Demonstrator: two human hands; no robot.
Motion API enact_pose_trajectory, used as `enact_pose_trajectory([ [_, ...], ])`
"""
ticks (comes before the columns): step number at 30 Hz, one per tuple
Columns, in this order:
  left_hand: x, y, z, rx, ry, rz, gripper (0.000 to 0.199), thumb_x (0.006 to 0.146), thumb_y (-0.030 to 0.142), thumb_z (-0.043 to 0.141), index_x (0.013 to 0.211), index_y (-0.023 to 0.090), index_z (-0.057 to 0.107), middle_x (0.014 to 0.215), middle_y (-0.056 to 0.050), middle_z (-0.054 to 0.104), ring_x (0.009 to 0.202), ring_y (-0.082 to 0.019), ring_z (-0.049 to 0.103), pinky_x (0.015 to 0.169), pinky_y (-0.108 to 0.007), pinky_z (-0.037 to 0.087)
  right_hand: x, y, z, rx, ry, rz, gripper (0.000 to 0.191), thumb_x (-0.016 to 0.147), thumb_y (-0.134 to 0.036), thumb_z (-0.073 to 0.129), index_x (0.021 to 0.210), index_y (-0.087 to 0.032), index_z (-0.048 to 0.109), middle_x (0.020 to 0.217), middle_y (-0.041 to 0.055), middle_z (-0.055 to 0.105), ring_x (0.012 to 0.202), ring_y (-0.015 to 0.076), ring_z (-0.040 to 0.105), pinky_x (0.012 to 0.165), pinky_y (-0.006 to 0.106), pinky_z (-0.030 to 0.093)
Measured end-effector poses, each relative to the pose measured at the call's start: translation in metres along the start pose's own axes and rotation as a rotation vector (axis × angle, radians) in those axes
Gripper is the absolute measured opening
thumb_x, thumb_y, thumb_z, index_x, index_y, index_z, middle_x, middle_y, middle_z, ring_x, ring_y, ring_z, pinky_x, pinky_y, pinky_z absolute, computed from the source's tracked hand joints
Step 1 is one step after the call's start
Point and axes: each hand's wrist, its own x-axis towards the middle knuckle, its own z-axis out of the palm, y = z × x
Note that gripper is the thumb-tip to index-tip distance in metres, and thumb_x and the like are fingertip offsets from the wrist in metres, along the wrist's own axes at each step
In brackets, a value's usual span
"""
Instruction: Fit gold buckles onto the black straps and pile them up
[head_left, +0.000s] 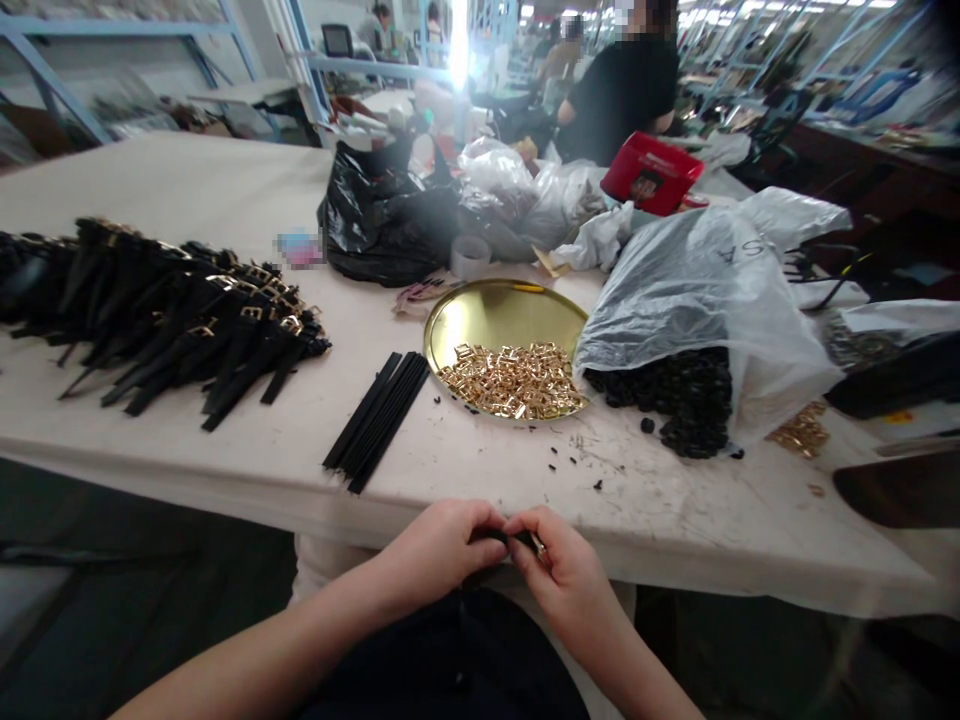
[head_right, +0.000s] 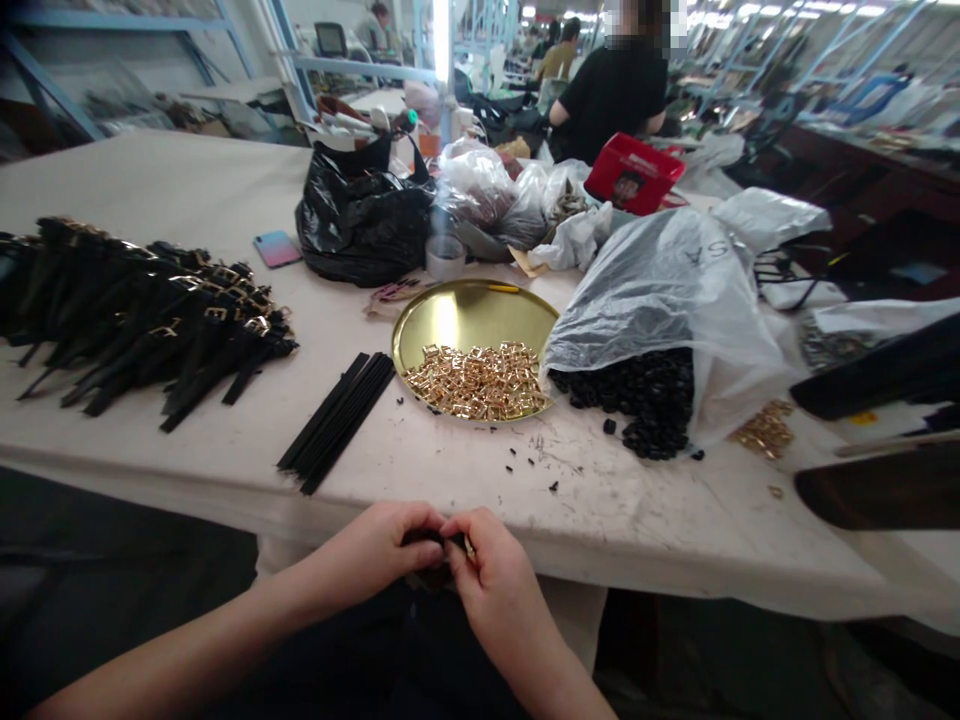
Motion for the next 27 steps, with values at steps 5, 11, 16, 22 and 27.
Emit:
enact_pose_trajectory([
  [5,-0.004,-0.007,-0.005,-0.154,-0.017,-0.008,0.027,0.069,0.024,0.055,0.094,0.016,0.057,0.081,-0.002,0.066,0.073,-0.017,0.060,0.064,-0.025,0.045,0.000,0.005,0.001,-0.012,0.030,0.047,0.009,0.080,-0.021,0.047,0.084,-0.020,0.055,0.071,0.0004,0.058,0.064,0.0157,0.055,0.057,0.026,0.042],
  [11,-0.005,-0.016,0.000,-0.363,-0.049,-0.086,0.022,0.069,0.029,0.057,0.085,0.014,0.055,0.069,-0.001,0.063,0.062,-0.015,0.058,0.057,-0.025,0.045,-0.004,0.005,-0.001,-0.034,0.003,0.035,0.008,0.081,-0.022,0.046,0.083,-0.020,0.053,0.071,0.0007,0.057,0.062,0.0147,0.053,0.055,0.025,0.041],
  [16,-0.009,-0.009,0.004,-0.166,-0.003,-0.068,0.020,0.071,0.027,0.053,0.083,0.013,0.060,0.069,-0.002,0.064,0.063,-0.015,0.058,0.059,-0.024,0.043,-0.007,-0.003,-0.007,-0.138,-0.097,-0.114,0.014,0.078,-0.011,0.044,0.082,-0.020,0.054,0.075,0.0009,0.056,0.068,0.0145,0.052,0.061,0.025,0.041],
  [22,-0.008,-0.002,0.004,-0.067,-0.013,-0.020,0.020,0.074,0.027,0.049,0.084,0.015,0.062,0.070,0.000,0.065,0.065,-0.014,0.058,0.059,-0.022,0.041,-0.008,0.005,-0.003,0.133,-0.087,0.131,0.008,0.080,-0.026,0.048,0.081,-0.020,0.053,0.063,-0.0020,0.053,0.057,0.0136,0.052,0.053,0.024,0.041],
  [27,-0.002,-0.011,0.003,-0.101,-0.038,-0.031,0.020,0.072,0.029,0.051,0.085,0.015,0.058,0.073,-0.001,0.065,0.065,-0.015,0.059,0.056,-0.022,0.042,-0.006,0.015,0.007,0.119,0.060,0.154,0.019,0.079,-0.034,0.051,0.090,-0.019,0.054,0.068,-0.0001,0.056,0.060,0.0149,0.053,0.056,0.026,0.043],
])
